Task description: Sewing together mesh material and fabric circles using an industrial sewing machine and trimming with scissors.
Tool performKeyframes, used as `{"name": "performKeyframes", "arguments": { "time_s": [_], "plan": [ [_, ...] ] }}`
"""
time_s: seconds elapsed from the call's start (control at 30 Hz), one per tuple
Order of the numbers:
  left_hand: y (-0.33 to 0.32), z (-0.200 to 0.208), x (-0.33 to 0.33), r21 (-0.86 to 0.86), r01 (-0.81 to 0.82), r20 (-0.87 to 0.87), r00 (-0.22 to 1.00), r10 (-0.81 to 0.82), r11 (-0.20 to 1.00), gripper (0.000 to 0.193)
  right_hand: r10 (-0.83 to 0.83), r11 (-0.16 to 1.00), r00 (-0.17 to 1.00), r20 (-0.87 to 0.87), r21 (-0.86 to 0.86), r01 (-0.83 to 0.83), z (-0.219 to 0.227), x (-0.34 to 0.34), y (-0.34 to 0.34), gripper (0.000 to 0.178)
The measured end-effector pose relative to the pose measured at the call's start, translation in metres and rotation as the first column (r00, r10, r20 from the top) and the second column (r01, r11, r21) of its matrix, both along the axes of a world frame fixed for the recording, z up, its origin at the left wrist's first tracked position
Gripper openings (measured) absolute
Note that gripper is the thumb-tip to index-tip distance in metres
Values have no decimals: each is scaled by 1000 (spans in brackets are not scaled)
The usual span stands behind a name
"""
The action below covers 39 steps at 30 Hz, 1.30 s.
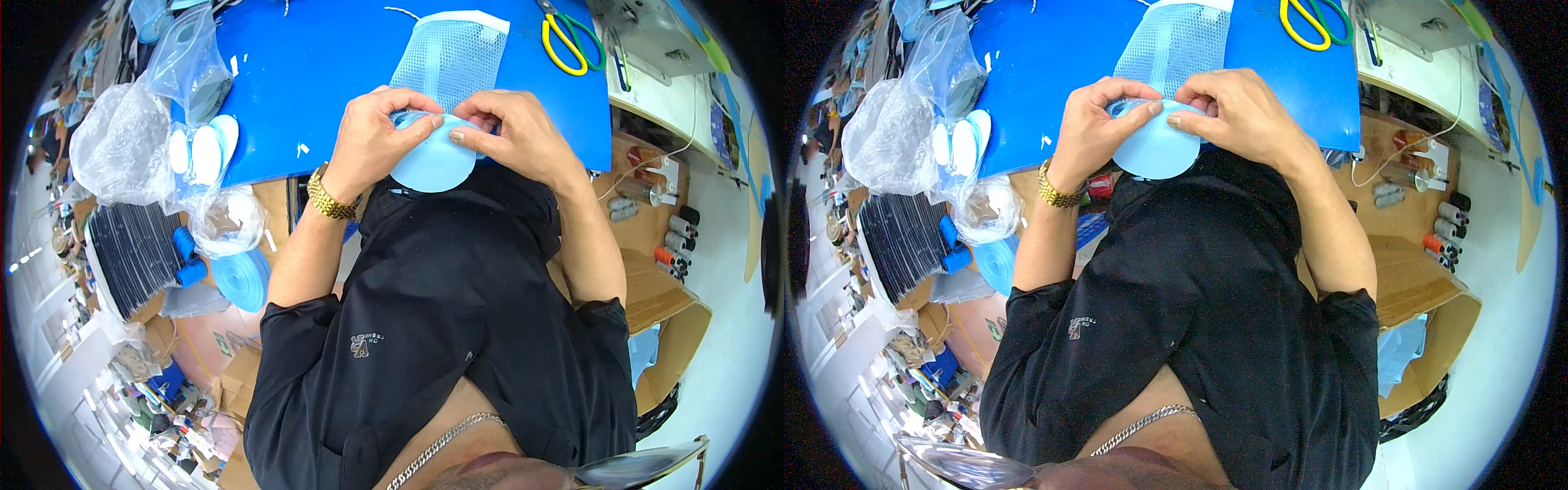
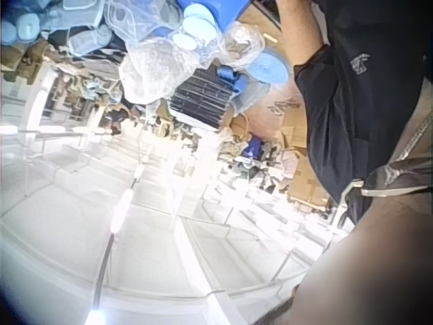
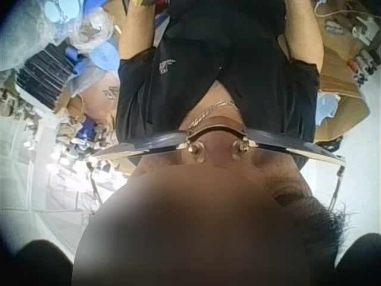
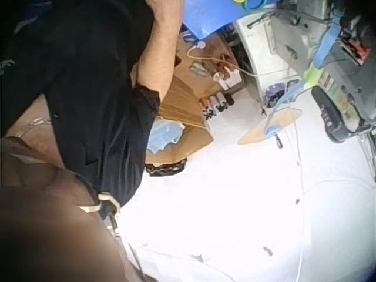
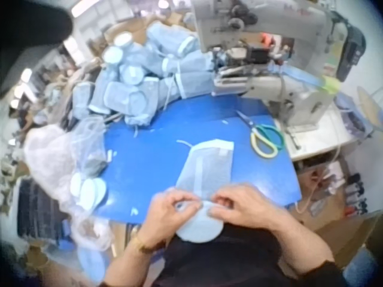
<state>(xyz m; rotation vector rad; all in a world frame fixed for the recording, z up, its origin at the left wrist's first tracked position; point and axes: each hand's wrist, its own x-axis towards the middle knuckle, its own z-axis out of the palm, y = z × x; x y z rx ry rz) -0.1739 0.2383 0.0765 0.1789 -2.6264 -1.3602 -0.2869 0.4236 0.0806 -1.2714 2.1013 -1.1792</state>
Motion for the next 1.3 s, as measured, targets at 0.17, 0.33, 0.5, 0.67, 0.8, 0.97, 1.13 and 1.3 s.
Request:
{"name": "performKeyframes", "arguments": {
  "time_s": [0.17,0.33,0.5,0.67,0.8,0.97,1.13,1.3],
  "plan": [
    [0,6,0,-27,22,-21,1000,-23,999,16,60,996,997,-47,66,-57,1,-3,-4,24],
    [-6,7,8,7,-53,-98,994,53,999,18,-23,999,997,80,-22,25,1,2,-4,23],
    [-14,21,8,-5,-79,-106,991,78,997,17,-53,997,988,143,-50,61,13,5,-13,22],
    [-33,54,0,-159,-14,-162,987,-12,987,18,-71,984,972,225,-142,105,25,6,-25,23],
    [-57,86,-23,-307,96,-102,986,-133,947,19,-106,953,935,340,-234,193,35,4,-39,20],
    [-81,108,-74,-151,238,-38,968,-246,959,19,-118,903,865,488,-309,298,36,-19,-58,16],
    [-95,110,-134,98,272,144,948,-284,957,19,-139,861,814,565,-337,381,32,-57,-70,14],
    [-102,101,-186,340,234,164,939,-303,911,18,-186,824,771,610,-331,460,31,-90,-78,15]
  ]
}}
